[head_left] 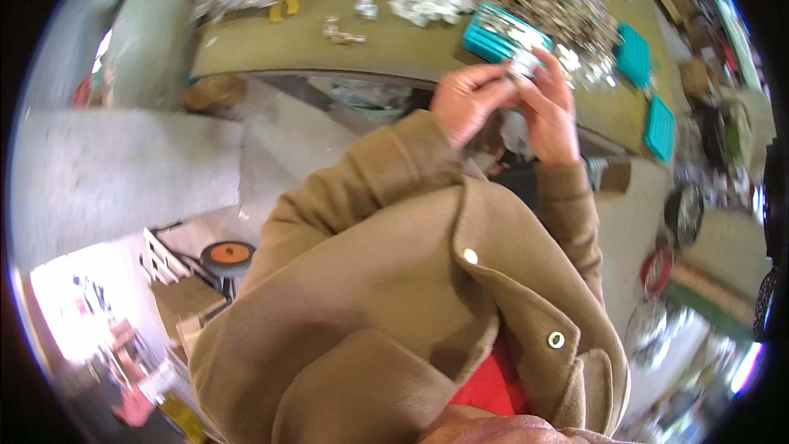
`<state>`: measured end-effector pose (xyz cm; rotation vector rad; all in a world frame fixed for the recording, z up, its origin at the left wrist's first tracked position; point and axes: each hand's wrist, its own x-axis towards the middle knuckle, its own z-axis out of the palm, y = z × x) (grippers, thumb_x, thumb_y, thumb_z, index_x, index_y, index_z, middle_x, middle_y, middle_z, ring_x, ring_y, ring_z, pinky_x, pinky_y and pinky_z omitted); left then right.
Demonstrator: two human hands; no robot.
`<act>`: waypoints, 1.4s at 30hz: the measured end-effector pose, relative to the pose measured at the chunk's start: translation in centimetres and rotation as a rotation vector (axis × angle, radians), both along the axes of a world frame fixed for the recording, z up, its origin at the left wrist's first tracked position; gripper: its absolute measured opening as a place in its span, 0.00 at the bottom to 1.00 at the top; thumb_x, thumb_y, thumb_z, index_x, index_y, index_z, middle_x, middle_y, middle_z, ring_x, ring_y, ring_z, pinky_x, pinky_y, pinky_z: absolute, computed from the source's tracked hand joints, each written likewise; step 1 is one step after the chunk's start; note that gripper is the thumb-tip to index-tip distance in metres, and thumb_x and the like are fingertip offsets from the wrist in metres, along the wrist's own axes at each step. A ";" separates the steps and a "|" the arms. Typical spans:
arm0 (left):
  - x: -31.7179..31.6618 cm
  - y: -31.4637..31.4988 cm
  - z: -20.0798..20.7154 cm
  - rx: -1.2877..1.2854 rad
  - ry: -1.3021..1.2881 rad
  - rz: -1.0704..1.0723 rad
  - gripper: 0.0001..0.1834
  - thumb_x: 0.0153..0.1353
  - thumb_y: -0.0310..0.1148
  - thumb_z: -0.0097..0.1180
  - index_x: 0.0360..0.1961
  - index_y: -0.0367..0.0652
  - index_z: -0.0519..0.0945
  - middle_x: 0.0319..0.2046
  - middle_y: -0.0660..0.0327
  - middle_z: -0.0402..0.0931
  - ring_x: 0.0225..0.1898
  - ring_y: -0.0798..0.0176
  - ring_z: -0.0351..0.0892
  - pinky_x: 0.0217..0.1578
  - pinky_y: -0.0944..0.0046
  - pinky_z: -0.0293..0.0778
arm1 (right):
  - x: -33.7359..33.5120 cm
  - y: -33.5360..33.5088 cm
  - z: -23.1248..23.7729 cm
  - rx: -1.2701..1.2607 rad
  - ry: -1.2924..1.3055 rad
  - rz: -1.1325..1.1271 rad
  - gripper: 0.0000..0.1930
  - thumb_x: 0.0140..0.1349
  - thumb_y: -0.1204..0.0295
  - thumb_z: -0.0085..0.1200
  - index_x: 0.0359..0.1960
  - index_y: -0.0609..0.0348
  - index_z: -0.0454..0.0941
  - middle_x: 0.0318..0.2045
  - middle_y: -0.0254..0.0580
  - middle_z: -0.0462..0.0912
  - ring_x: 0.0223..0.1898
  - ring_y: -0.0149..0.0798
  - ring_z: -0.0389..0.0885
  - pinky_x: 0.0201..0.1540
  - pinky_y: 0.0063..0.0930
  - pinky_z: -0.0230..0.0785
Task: The person repeatedly picks small white plastic housings and metal contacts from a table, inserts the contacts into the housings, and places the assembled units into a teal tray. The person handles items one at a time and continues the cycle throughout the clip.
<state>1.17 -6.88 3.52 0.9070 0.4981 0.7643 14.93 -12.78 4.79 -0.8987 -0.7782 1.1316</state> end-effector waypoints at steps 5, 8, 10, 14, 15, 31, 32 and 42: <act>-0.2 0.6 -0.2 -0.194 0.030 -0.069 0.15 0.70 0.31 0.50 0.53 0.35 0.76 0.45 0.57 0.80 0.44 0.65 0.82 0.46 0.65 0.79 | -1.4 0.5 -0.1 -0.213 -0.009 -0.105 0.18 0.73 0.62 0.45 0.52 0.64 0.76 0.40 0.35 0.81 0.39 0.24 0.77 0.42 0.18 0.71; 0.0 0.7 -0.7 -0.180 0.052 -0.124 0.14 0.70 0.31 0.50 0.52 0.34 0.76 0.46 0.57 0.80 0.44 0.65 0.82 0.47 0.65 0.79 | -2.0 0.4 -0.4 -0.243 -0.167 -0.179 0.17 0.72 0.63 0.47 0.44 0.67 0.79 0.29 0.33 0.81 0.29 0.22 0.77 0.32 0.17 0.71; -0.1 1.0 -1.2 -0.256 0.030 -0.187 0.14 0.70 0.32 0.50 0.52 0.35 0.76 0.46 0.58 0.79 0.45 0.65 0.81 0.47 0.64 0.79 | -2.0 0.4 -0.5 -0.257 -0.168 -0.180 0.16 0.72 0.64 0.47 0.44 0.68 0.80 0.30 0.34 0.82 0.28 0.22 0.77 0.32 0.18 0.72; -0.8 2.5 -2.4 -0.503 -0.032 -0.308 0.13 0.71 0.35 0.50 0.51 0.41 0.75 0.41 0.62 0.80 0.42 0.68 0.82 0.44 0.68 0.82 | -1.8 0.7 -0.7 -0.240 -0.191 -0.169 0.15 0.71 0.68 0.46 0.44 0.68 0.81 0.34 0.36 0.82 0.28 0.24 0.78 0.37 0.18 0.72; -1.0 2.9 -2.7 -0.564 -0.084 -0.345 0.12 0.71 0.35 0.50 0.50 0.41 0.76 0.40 0.62 0.80 0.41 0.69 0.82 0.42 0.70 0.83 | -1.9 0.8 -0.7 -0.248 -0.147 -0.144 0.15 0.71 0.68 0.45 0.44 0.68 0.81 0.36 0.37 0.82 0.28 0.25 0.78 0.38 0.18 0.72; 0.2 3.3 -3.8 -0.997 -0.126 -0.317 0.09 0.65 0.37 0.59 0.42 0.49 0.74 0.37 0.64 0.78 0.21 0.84 0.64 0.15 0.83 0.56 | 1.4 1.2 -2.6 -0.236 0.010 0.036 0.19 0.62 0.75 0.48 0.53 0.71 0.77 0.50 0.49 0.82 0.42 0.33 0.81 0.51 0.25 0.73; 0.3 3.4 -3.9 -1.016 -0.159 -0.335 0.09 0.66 0.38 0.58 0.42 0.47 0.75 0.35 0.66 0.77 0.20 0.84 0.63 0.15 0.82 0.55 | 1.7 0.7 -2.3 -0.211 -0.197 0.084 0.20 0.62 0.75 0.50 0.55 0.69 0.76 0.51 0.45 0.82 0.44 0.32 0.81 0.53 0.25 0.71; 1.2 2.5 -4.2 -0.880 0.135 -0.436 0.14 0.70 0.46 0.50 0.38 0.47 0.75 0.23 0.70 0.74 0.16 0.81 0.64 0.15 0.80 0.57 | 1.1 -2.1 -4.3 -0.017 -1.118 -0.365 0.15 0.55 0.76 0.61 0.46 0.59 0.82 0.39 0.47 0.85 0.38 0.47 0.84 0.41 0.33 0.77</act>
